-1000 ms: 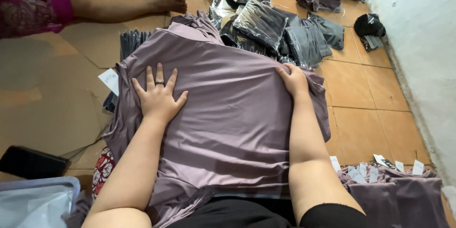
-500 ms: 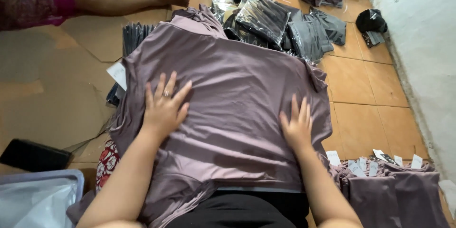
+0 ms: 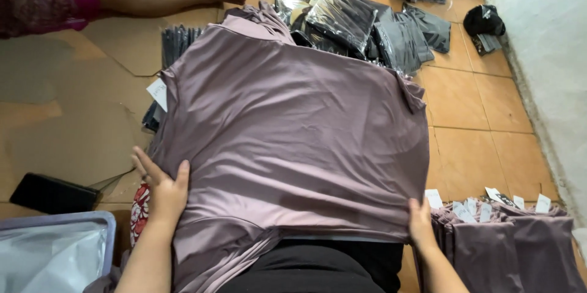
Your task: The person folds a mauve long-sleeved shirt by placing a cardboard template on it, folding the sleeves and sides, and then folding the bottom up. The folded shirt is placed on a stack of similar folded shirts.
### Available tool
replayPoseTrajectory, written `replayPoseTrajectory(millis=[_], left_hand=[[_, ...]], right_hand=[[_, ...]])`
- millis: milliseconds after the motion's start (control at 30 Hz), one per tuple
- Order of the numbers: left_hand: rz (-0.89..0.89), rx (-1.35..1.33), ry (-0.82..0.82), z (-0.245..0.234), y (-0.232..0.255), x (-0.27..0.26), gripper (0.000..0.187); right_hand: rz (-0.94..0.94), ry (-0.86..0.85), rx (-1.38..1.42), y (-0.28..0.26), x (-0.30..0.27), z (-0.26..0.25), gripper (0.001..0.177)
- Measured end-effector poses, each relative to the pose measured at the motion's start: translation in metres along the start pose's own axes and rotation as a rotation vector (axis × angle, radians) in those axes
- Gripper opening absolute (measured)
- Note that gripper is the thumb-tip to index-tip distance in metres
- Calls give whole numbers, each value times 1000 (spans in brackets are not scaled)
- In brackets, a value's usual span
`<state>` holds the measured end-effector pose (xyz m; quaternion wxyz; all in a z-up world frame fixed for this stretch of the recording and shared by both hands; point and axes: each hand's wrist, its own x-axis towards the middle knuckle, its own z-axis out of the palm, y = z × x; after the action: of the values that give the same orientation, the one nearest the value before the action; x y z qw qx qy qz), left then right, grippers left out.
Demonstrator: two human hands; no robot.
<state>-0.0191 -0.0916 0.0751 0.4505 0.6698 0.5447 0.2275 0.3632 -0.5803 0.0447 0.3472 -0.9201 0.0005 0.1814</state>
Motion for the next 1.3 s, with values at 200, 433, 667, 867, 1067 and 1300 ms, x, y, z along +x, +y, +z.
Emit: replayPoseTrajectory(millis=[200,433,667,867,1067,1300], left_hand=[[-273,51,-142,-13,13,2,112],[-315,-8,-162,-24,55,-18,128],[-196,402,-128,-39,65,-27,115],[-271,373,-186,-46,62,-19,119],[214,589,51,-38,16,-2,127],[928,508,-41,37,129,-39,81]], right_hand=[[499,-194,545,-3,-14,-7,65],[242,-14,496,-39,-38,-27,66],[94,-65,590,-1,-1,-92,67],[255,-214,-18,31,16,-69,82],[-371,36,-317,-56,8,-46,92],[-1021,12,-5,-233,-37,94,37]])
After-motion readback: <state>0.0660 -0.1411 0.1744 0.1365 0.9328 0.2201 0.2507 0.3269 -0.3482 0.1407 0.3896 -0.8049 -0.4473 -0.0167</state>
